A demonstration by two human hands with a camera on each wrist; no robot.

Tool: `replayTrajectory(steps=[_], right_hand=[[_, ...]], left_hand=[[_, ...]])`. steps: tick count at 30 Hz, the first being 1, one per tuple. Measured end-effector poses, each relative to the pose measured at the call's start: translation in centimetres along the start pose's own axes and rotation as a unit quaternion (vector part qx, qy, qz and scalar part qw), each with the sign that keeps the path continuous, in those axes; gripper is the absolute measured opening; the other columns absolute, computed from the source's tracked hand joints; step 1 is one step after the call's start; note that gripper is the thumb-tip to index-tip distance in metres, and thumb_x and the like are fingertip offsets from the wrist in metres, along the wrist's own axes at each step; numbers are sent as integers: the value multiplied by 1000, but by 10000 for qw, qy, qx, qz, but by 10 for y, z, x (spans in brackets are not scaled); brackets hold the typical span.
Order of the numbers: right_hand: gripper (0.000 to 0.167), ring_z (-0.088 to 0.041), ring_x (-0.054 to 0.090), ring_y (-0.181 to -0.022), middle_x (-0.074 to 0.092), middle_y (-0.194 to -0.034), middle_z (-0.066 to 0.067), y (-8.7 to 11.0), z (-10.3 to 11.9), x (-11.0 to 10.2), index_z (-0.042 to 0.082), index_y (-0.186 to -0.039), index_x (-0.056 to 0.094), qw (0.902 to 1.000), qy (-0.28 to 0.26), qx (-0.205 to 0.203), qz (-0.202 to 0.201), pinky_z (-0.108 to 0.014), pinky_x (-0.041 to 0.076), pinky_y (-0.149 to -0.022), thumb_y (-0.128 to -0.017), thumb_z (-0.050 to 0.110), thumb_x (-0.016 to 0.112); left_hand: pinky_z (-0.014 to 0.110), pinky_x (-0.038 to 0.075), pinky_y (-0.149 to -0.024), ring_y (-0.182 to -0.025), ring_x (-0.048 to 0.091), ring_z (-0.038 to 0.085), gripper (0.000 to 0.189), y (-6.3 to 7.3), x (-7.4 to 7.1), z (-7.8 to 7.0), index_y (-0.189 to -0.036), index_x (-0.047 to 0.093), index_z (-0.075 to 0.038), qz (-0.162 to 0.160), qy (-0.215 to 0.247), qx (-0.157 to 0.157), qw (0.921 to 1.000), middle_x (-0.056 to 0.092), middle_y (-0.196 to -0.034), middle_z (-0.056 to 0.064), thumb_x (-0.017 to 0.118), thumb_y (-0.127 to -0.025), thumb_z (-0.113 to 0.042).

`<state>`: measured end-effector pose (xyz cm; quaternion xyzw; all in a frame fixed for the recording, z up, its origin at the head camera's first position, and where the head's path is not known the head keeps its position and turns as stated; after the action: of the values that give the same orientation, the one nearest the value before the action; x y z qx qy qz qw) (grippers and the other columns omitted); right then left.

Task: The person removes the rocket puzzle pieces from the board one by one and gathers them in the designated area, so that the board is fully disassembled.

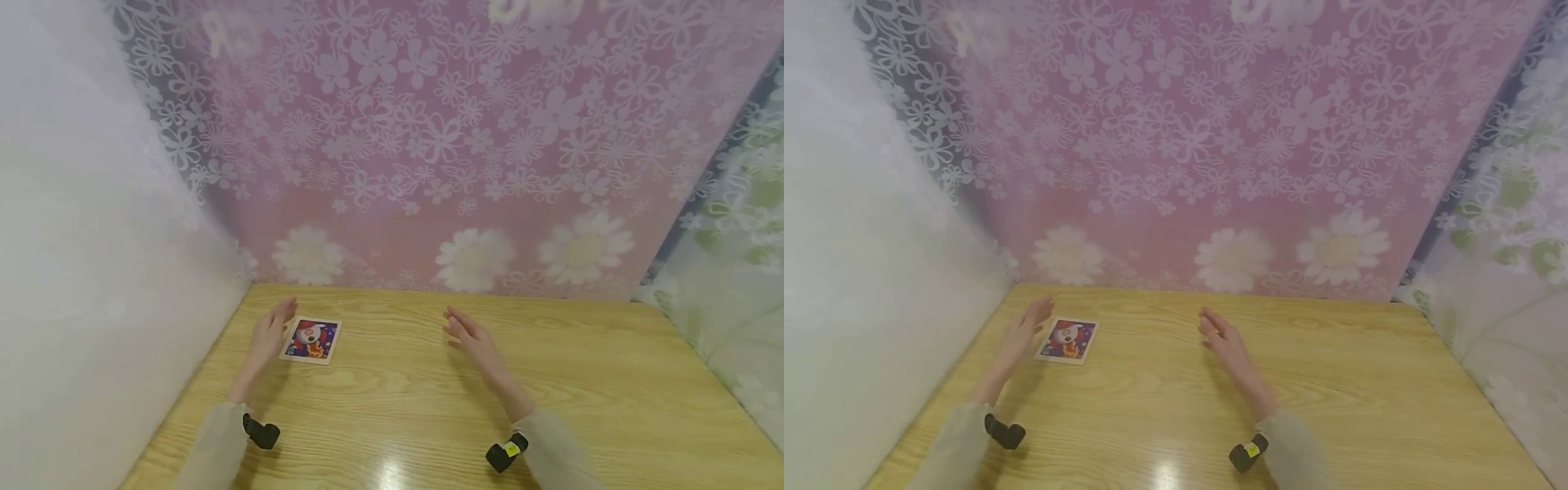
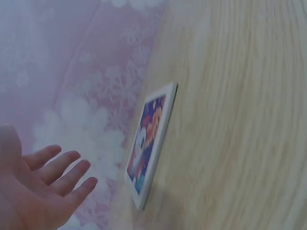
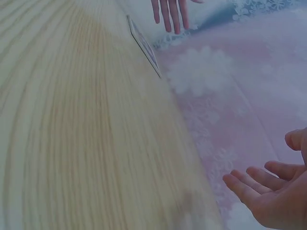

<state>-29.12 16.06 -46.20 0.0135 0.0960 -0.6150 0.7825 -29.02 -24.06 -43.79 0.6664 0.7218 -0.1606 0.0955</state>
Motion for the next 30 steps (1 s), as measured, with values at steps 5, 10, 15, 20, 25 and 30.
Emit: replayTrajectory(steps=[5,10,15,20,25,30], right_hand=[[55,-44,46,-138,39,-157,-24,-13,-6,26,1,-156,34,9992,-275,141,263,-55,43,-109,-111,32,42],[55,-44,52,-132,45,-151,-26,-24,-14,50,-6,-154,35,9978,-404,327,408,-51,50,-103,-111,29,41],[53,-43,55,-129,47,-149,-28,-33,-20,76,-7,-154,34,9934,-772,653,537,-44,55,-98,-110,22,43],[51,-41,55,-130,45,-150,-28,-40,-26,96,-9,-153,34,9861,-1193,869,768,-39,56,-96,-110,18,43],[51,-41,53,-132,42,-152,-30,-44,-29,110,-10,-153,30,9782,-1517,965,1042,-40,54,-99,-111,16,39],[51,-41,54,-132,42,-151,-31,-48,-28,122,-10,-154,28,9732,-1707,1006,1165,-41,54,-99,-111,15,37]], left_hand=[[56,36,-115,-140,44,43,78,-6,-9,31,-151,40,5,110,-74,-284,9995,44,-152,26,22,-108,-58],[54,37,-115,-137,47,45,81,-4,-13,42,-149,42,9,170,-64,-455,9988,46,-149,30,21,-108,-57],[52,44,-109,-132,53,43,85,-3,-19,51,-149,43,6,212,-174,-751,9968,49,-147,28,21,-105,-63],[47,53,-101,-126,58,43,90,-5,-19,56,-149,43,6,232,-230,-968,9948,52,-143,29,21,-102,-68],[46,53,-101,-130,55,44,90,-4,-17,53,-149,42,8,270,-182,-988,9946,51,-144,31,21,-103,-67],[44,55,-98,-128,57,43,87,-5,-15,51,-148,43,8,242,-267,-1004,9943,53,-143,30,20,-104,-64]])
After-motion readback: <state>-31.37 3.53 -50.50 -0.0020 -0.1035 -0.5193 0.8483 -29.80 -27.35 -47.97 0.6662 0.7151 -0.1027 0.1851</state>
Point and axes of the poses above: each hand's wrist, its own y-axis away from the middle knuckle, its own x-axis out of the palm, z = x × y, the point moved 3 cm from there along -y, towards the middle knuckle
